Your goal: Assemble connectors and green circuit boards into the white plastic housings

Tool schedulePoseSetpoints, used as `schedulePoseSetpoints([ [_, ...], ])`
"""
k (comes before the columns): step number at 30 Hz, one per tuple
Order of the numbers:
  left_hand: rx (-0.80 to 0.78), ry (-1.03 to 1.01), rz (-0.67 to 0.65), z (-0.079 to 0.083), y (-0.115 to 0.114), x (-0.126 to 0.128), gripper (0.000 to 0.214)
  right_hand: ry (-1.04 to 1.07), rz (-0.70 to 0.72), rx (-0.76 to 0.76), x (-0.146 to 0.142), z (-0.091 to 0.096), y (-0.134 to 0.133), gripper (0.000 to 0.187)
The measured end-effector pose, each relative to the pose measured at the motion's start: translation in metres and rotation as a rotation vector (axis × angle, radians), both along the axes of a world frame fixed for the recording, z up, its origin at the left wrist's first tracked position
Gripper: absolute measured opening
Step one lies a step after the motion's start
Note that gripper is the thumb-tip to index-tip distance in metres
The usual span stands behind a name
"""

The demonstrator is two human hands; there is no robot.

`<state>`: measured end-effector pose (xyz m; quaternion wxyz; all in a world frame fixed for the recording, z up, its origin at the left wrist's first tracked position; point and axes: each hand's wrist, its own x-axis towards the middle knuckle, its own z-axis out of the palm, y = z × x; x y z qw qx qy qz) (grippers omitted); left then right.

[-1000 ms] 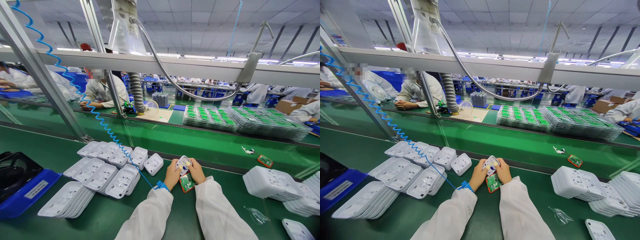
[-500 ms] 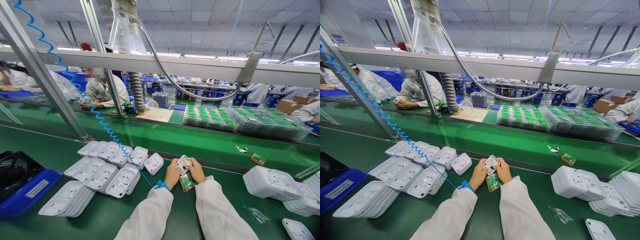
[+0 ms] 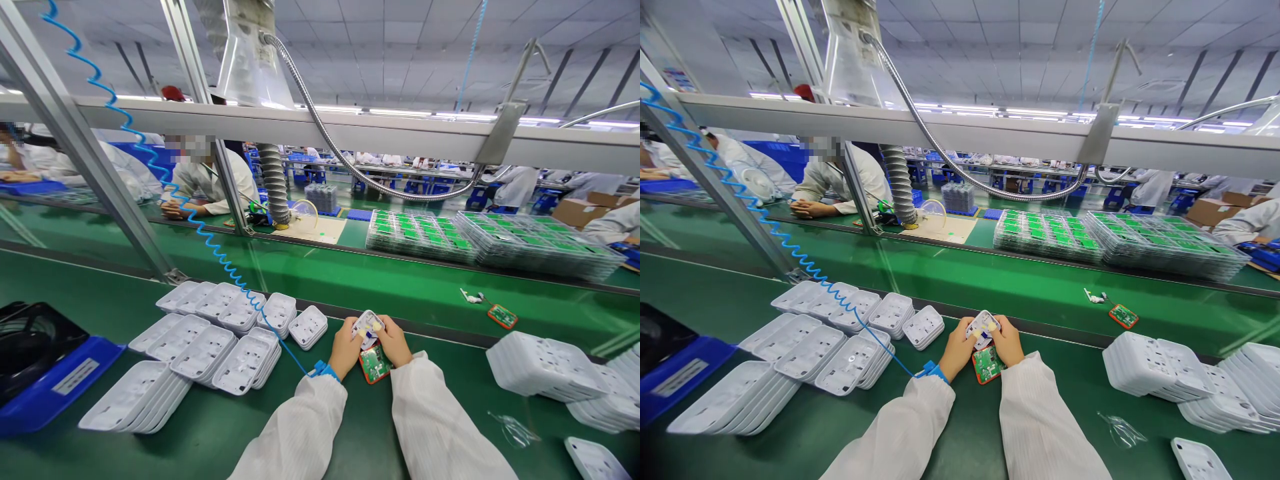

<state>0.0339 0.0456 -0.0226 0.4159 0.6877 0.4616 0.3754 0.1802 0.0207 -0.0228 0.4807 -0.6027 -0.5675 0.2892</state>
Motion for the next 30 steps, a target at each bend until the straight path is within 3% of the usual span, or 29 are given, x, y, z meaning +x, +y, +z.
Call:
schedulePoseSetpoints([
  [15,0.0,-0.006,0.006,-0.004,0.001,0.001,0.023,0.052,-0.004,-0.007,-0.001,0.002,0.0,0.035],
  [22,-0.015,-0.091,0.045,-0.011,0.002,0.004,0.027,0.344,0.032,-0.113,0.01,-0.011,0.008,0.034],
  [30,-0.058,-0.14,0.016,-0.012,0.002,0.006,0.025,0.442,0.053,-0.161,0.027,-0.025,0.013,0.037],
])
